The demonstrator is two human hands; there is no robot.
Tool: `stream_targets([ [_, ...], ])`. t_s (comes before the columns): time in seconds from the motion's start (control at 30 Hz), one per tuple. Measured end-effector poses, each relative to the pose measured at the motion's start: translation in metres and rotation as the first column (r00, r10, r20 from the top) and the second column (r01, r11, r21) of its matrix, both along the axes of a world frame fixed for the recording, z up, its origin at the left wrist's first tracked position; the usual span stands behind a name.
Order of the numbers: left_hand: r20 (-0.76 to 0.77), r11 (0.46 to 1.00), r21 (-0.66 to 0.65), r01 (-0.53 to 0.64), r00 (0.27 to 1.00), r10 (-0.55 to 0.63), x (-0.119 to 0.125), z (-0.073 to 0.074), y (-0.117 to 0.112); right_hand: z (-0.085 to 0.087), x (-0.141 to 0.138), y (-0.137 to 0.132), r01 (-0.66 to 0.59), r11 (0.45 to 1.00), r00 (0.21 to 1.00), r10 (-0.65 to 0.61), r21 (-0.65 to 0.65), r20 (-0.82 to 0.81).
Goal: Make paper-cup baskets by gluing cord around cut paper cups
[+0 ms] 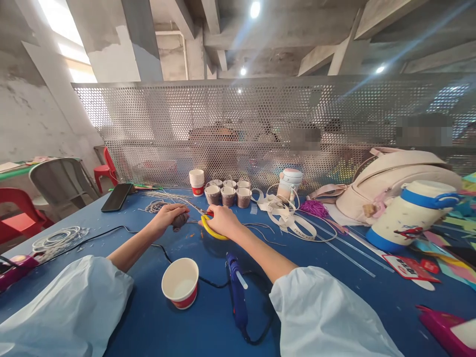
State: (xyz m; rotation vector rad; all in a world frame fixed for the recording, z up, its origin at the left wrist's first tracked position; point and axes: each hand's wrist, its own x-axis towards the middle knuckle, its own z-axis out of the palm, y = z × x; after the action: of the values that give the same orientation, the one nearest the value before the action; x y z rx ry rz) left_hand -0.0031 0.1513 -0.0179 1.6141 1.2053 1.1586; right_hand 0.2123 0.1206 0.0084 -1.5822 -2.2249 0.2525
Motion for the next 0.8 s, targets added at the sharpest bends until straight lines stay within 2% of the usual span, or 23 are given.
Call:
stream_targets([
  [0.2, -0.057, 0.999, 0.029, 0.035, 0.998, -0.033, 0.003, -0.003, -0.005, -0.014, -0.001, 0.002, 0.015, 1.000, 0.995, -0.017, 0.024, 0.094],
  [0.4, -0.078, 0.998, 0.053, -0.018, 0.997, 0.022, -0.001, -0.014, -0.001, -0.025, 0.000, 0.005, 0.010, 1.000, 0.992, -0.010, 0.001, 0.127],
  [0.6, -0.023, 0.996, 0.038, -0.082, 0.996, 0.083, 0.004, -0.020, 0.001, -0.030, 0.003, 0.008, 0.057, 0.998, 0.997, -0.056, -0.012, 0.056],
  [0.8, 0.104, 0.988, -0.097, -0.119, 0.986, 0.129, 0.003, -0.024, 0.003, -0.028, 0.008, 0.009, 0.068, 0.996, 0.996, -0.071, -0.053, -0.055],
])
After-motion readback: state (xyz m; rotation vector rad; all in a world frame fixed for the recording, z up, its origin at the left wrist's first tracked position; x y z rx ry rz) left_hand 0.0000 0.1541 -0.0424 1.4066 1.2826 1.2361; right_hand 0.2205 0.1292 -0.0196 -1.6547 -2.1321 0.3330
